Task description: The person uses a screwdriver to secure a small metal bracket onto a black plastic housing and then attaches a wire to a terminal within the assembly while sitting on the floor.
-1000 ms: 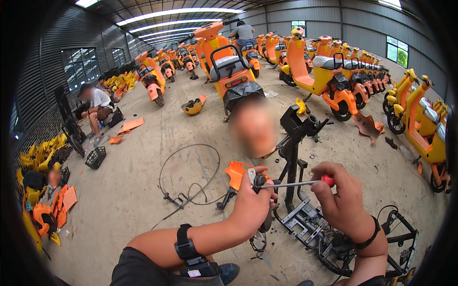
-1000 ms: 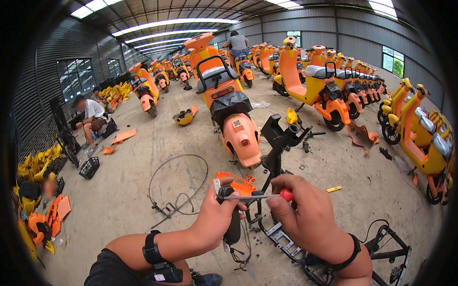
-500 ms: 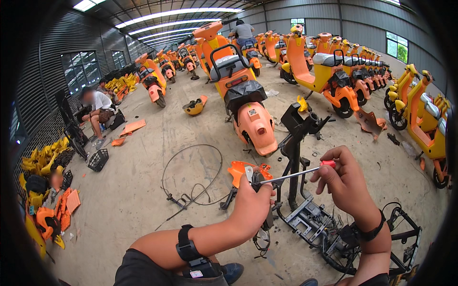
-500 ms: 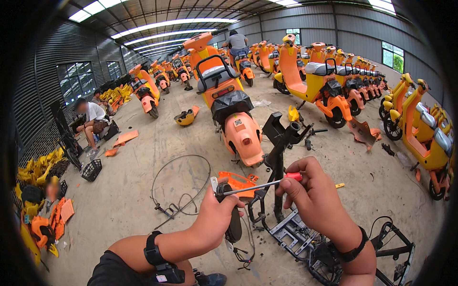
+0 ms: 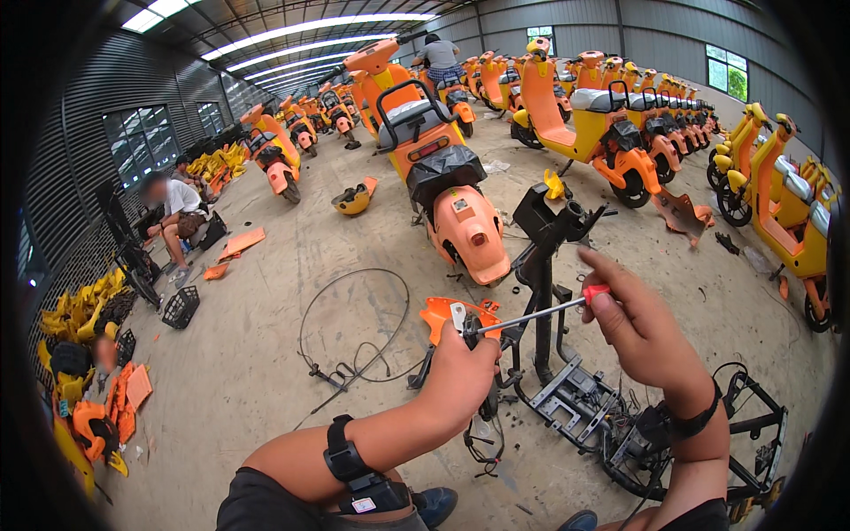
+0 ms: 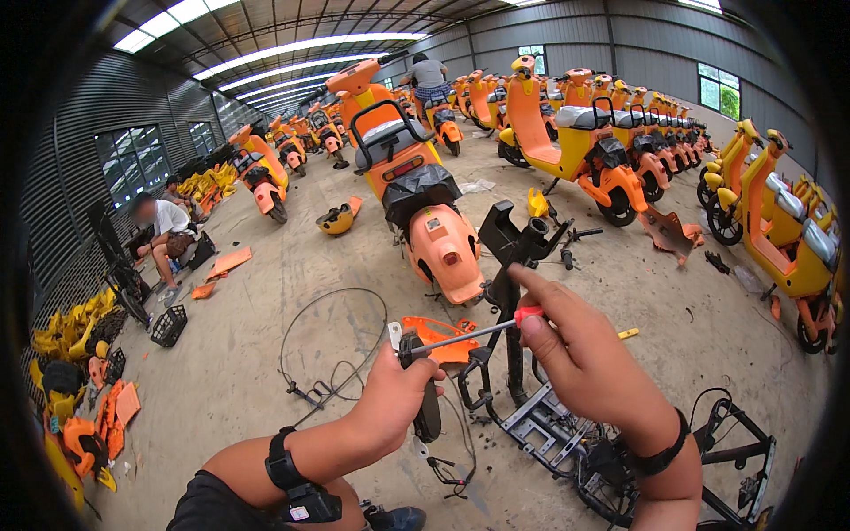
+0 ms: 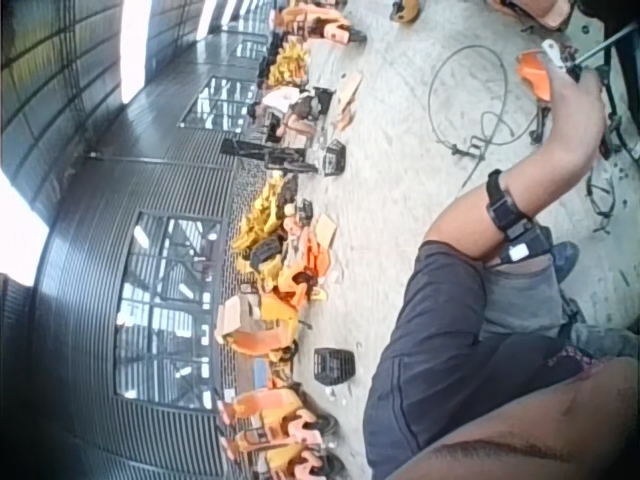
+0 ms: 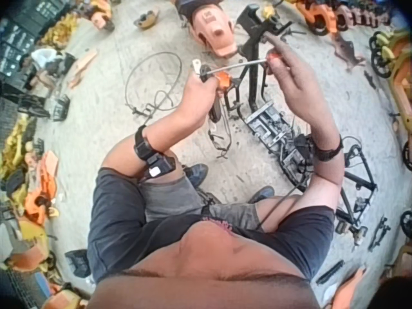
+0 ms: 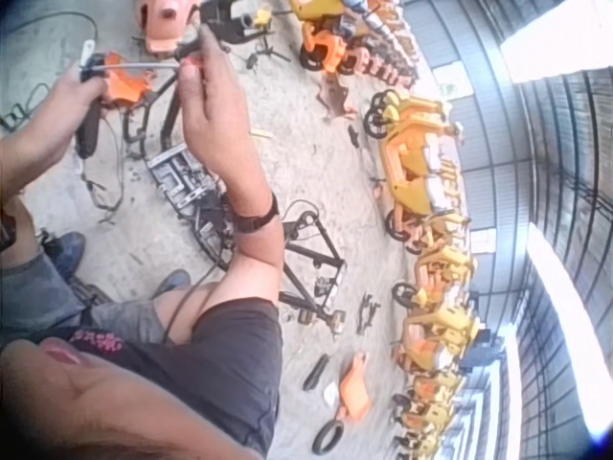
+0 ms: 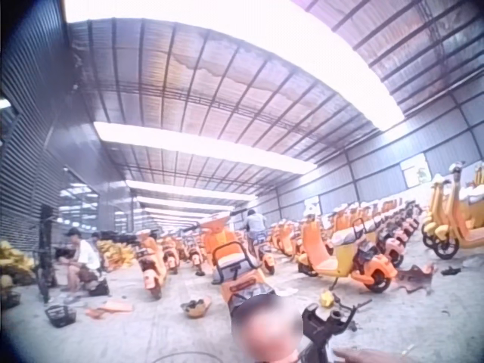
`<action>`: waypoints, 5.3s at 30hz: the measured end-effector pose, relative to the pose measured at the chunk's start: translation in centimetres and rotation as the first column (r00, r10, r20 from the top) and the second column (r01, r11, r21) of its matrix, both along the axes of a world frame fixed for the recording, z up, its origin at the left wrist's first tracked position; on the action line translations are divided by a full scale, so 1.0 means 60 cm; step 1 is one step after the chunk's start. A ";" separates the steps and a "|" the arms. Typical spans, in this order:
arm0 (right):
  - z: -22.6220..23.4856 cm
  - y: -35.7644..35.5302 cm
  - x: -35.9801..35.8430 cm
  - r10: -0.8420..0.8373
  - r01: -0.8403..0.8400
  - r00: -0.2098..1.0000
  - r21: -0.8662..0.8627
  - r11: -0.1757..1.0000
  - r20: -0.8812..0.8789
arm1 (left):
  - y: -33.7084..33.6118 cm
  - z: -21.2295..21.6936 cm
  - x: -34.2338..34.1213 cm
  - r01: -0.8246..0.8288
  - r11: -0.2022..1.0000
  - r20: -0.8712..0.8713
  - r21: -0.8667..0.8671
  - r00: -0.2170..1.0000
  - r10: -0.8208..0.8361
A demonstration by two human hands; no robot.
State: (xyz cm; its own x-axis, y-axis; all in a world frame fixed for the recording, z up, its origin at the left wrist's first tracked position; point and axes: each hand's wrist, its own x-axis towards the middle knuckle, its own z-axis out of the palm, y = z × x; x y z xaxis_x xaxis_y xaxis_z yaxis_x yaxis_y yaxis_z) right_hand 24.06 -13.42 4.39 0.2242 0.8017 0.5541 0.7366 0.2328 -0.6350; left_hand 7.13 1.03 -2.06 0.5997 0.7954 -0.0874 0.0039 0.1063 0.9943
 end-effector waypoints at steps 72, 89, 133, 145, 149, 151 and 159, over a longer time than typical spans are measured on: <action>-0.040 0.031 0.036 -0.027 0.082 0.966 0.207 0.975 -0.259 | -0.004 0.008 -0.003 0.120 0.972 -0.005 -0.201 0.992 -0.123; -0.037 0.031 0.049 -0.150 0.136 0.914 -0.063 0.989 -0.377 | -0.017 0.003 0.000 0.083 0.995 -0.007 -0.061 0.996 -0.084; -0.051 0.004 0.025 -0.197 0.171 0.964 -0.147 0.974 -0.180 | -0.010 0.020 -0.022 0.100 0.990 -0.039 -0.095 0.994 -0.104; -0.061 -0.038 -0.070 -0.392 0.317 0.892 -0.305 0.898 -0.224 | 0.014 0.027 -0.071 0.139 0.978 -0.107 0.157 0.987 -0.123; -0.036 -0.051 -0.092 -0.370 0.357 0.903 -0.098 0.929 -0.219 | 0.006 0.039 -0.049 0.112 0.981 -0.095 0.160 0.991 -0.098; 0.000 -0.051 -0.098 -0.358 0.362 0.915 -0.014 0.932 -0.188 | -0.001 0.059 -0.038 0.095 0.987 -0.047 0.133 0.995 -0.089; 0.088 -0.089 -0.185 -0.537 0.553 0.830 -0.095 0.828 0.154 | -0.016 0.024 0.013 0.263 0.951 0.010 0.164 0.963 -0.268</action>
